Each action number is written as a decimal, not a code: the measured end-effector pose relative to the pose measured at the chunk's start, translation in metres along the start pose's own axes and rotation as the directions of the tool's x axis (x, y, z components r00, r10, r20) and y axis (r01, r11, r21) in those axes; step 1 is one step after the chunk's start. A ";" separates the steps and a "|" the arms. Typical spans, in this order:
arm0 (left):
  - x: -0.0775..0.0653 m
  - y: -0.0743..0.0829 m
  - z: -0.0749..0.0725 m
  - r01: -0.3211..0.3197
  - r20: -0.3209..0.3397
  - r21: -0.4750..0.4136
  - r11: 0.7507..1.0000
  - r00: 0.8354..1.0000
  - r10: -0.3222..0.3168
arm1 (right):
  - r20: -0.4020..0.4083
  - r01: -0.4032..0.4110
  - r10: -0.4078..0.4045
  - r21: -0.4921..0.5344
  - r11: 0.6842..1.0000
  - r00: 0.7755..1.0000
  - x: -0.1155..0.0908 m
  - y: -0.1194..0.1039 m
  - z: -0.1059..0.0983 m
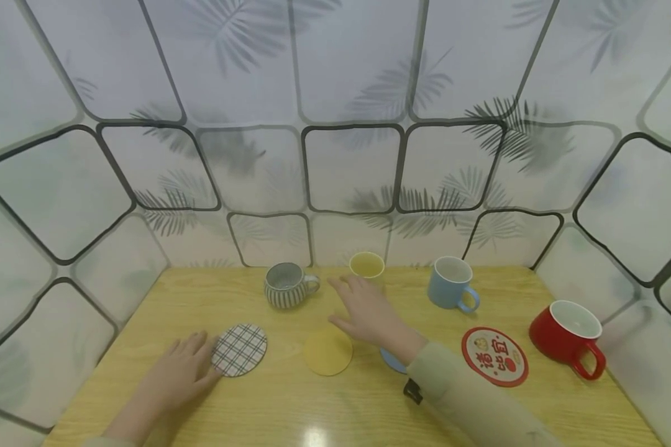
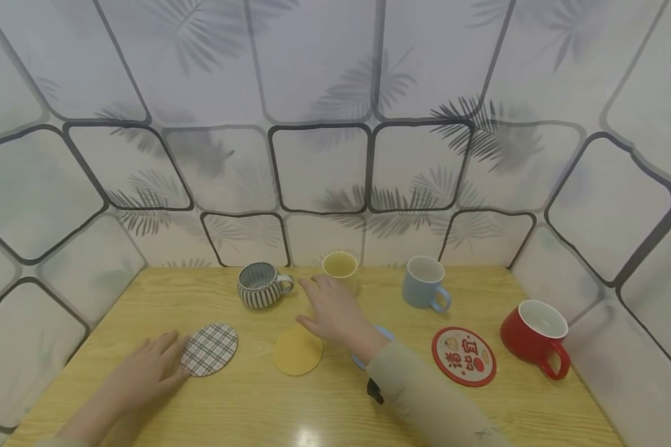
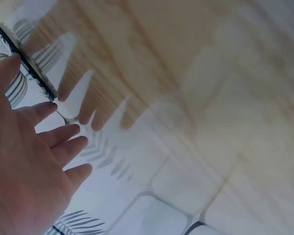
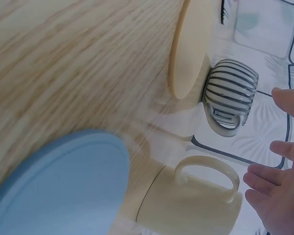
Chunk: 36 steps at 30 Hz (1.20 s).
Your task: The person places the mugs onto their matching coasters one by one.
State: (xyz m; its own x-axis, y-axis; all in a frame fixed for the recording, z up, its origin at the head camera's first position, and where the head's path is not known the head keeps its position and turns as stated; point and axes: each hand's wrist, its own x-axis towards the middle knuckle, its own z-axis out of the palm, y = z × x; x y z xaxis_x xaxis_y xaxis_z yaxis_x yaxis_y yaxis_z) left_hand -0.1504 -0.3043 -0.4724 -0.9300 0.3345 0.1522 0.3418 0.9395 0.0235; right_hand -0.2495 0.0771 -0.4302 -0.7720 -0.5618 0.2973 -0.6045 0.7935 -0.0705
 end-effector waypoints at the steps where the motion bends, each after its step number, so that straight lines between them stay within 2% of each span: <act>1: 0.000 0.000 0.000 -0.003 0.002 0.008 1.000 1.000 0.003 | 0.004 -0.004 0.004 0.015 1.000 1.000 0.002 -0.001 0.000; 7: 0.003 0.001 -0.001 -0.029 0.000 0.065 0.997 1.000 0.029 | 0.033 -0.027 0.025 0.064 0.998 0.999 0.013 -0.004 0.001; 20: 0.003 0.005 0.001 -0.059 0.025 0.073 0.996 0.998 0.057 | 0.135 -0.082 0.073 0.067 0.994 0.988 0.028 -0.008 0.014; 36: 0.000 0.004 0.003 -0.077 0.023 0.109 0.991 0.997 0.075 | 0.138 -0.127 0.109 0.129 0.984 0.984 0.047 -0.015 0.026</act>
State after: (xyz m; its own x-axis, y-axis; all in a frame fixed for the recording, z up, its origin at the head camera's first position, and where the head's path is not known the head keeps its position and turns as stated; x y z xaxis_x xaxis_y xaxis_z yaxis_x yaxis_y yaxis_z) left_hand -0.1491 -0.3002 -0.4750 -0.9047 0.4054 0.1311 0.3954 0.9135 -0.0960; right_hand -0.2818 0.0323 -0.4396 -0.8529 -0.4992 0.1532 -0.5220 0.8215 -0.2295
